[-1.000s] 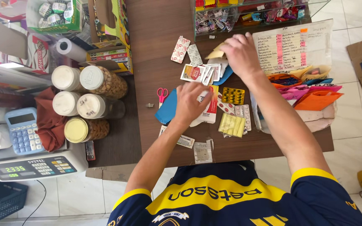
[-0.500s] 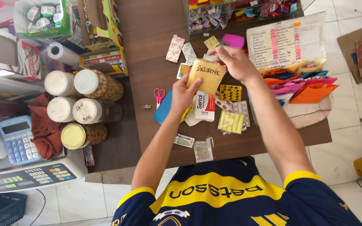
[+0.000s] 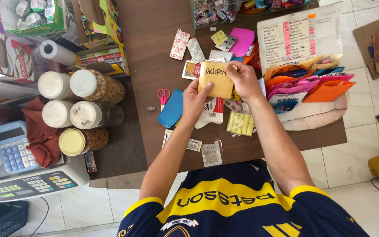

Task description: The person organizes various medication packets and blisters into different colored envelopes by hand.

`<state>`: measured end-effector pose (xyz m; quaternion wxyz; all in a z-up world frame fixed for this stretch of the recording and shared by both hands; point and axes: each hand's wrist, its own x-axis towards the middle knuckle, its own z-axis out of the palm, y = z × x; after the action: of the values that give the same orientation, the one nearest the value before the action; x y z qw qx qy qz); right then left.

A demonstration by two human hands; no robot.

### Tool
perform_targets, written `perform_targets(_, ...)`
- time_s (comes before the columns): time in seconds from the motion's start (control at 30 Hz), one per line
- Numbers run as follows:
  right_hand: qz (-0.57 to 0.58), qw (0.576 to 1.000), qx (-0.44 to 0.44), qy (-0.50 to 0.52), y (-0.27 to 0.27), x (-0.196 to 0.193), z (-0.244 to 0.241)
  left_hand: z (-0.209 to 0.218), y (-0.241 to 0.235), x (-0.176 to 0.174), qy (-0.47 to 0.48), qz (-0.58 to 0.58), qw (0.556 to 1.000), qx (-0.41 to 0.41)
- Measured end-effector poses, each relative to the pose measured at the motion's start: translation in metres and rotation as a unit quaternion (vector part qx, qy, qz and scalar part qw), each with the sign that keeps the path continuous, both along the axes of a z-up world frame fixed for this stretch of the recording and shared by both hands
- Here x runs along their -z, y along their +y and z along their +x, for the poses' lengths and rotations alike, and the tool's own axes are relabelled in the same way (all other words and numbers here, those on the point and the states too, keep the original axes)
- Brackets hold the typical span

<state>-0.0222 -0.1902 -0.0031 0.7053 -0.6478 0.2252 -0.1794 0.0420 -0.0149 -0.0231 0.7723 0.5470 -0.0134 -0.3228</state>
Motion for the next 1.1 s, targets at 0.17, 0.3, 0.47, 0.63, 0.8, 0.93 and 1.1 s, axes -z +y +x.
perform_targets(0.17, -0.002, 1.000, 0.000, -0.010, -0.008, 0.013, -0.005, -0.006, -0.003, -0.004, -0.011, -0.009, 1.000, -0.001)
perform_targets(0.3, 0.029, 0.999, 0.030, -0.031, -0.016, 0.028, -0.018, -0.017, -0.009, 0.000, -0.034, -0.021, 0.999, 0.001)
perform_targets(0.47, -0.005, 0.998, 0.037, -0.053, -0.021, -0.007, -0.066, -0.048, -0.023, -0.002, -0.041, -0.031, 0.999, 0.005)
perform_targets(0.63, -0.052, 0.997, 0.035, -0.036, -0.073, -0.002, -0.136, -0.089, -0.045, -0.003, -0.140, 0.054, 0.987, 0.061)
perform_targets(0.8, -0.202, 0.971, 0.128, -0.018, -0.149, -0.006, -0.228, -0.140, -0.074, 0.000, -0.557, 0.181, 0.802, 0.119)
perform_targets(0.93, -0.264, 0.954, 0.139, 0.030, -0.184, -0.030, -0.263, -0.177, -0.109, -0.019, -0.659, 0.273, 0.670, 0.202)
perform_targets(1.1, -0.340, 0.935, 0.081, -0.051, -0.228, -0.010, -0.264, -0.206, -0.152, 0.002, -0.730, 0.355, 0.560, 0.167)
